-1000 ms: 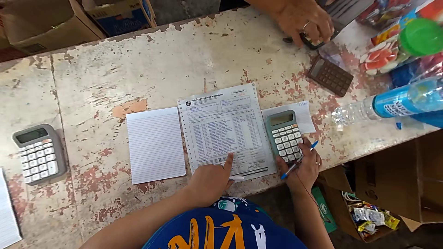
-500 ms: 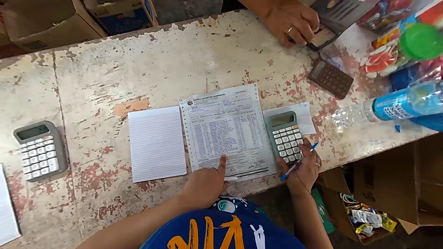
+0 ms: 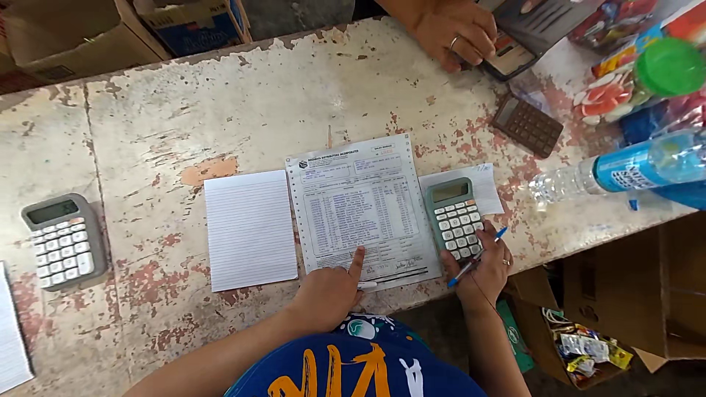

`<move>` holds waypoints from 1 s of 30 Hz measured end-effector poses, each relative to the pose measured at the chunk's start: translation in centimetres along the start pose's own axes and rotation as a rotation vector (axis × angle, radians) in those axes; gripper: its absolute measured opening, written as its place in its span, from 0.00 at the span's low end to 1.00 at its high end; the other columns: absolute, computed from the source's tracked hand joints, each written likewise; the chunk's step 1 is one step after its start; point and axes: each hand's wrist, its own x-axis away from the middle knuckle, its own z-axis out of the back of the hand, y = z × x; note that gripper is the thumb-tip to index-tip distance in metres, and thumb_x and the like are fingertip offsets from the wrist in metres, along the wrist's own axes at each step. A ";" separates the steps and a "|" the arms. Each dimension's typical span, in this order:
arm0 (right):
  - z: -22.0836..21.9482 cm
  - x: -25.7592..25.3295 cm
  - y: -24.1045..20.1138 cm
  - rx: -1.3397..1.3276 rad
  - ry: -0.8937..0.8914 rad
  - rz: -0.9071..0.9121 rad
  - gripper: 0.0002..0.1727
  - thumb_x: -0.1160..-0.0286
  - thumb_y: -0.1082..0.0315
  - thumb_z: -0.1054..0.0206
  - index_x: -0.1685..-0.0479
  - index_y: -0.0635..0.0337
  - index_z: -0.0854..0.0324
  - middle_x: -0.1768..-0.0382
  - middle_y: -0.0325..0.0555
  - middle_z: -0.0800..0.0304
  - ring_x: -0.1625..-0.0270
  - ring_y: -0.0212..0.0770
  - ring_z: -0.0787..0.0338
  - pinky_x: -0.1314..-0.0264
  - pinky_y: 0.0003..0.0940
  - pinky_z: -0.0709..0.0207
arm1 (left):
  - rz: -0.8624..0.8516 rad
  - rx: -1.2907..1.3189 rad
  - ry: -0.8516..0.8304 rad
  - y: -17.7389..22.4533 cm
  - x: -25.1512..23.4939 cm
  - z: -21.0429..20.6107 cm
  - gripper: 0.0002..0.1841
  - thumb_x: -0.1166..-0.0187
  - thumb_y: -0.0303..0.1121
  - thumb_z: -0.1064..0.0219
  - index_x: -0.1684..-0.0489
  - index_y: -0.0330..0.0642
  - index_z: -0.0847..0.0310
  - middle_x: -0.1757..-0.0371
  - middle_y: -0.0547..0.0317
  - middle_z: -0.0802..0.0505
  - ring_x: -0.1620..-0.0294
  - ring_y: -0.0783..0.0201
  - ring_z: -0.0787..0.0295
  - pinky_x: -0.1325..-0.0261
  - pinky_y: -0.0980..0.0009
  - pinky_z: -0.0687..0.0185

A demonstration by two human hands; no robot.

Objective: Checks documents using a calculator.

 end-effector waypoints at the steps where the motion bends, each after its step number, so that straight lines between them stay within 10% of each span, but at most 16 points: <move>1: 0.0 0.0 0.0 0.002 0.001 -0.001 0.49 0.31 0.27 0.38 0.28 0.67 0.23 0.22 0.68 0.23 0.21 0.68 0.23 0.19 0.70 0.44 | 0.001 -0.002 0.000 0.0 0.0 0.0 0.42 0.08 0.51 0.49 0.03 0.40 0.70 0.48 0.35 0.10 0.47 0.35 0.10 0.47 0.43 0.17; 30: -0.1 0.0 0.1 0.008 0.008 0.000 0.49 0.31 0.28 0.38 0.29 0.67 0.23 0.23 0.67 0.22 0.22 0.67 0.22 0.19 0.68 0.43 | -0.039 0.015 -0.003 -0.3 -0.2 0.6 0.43 0.09 0.50 0.46 0.03 0.42 0.71 0.58 0.39 0.09 0.52 0.36 0.09 0.50 0.42 0.17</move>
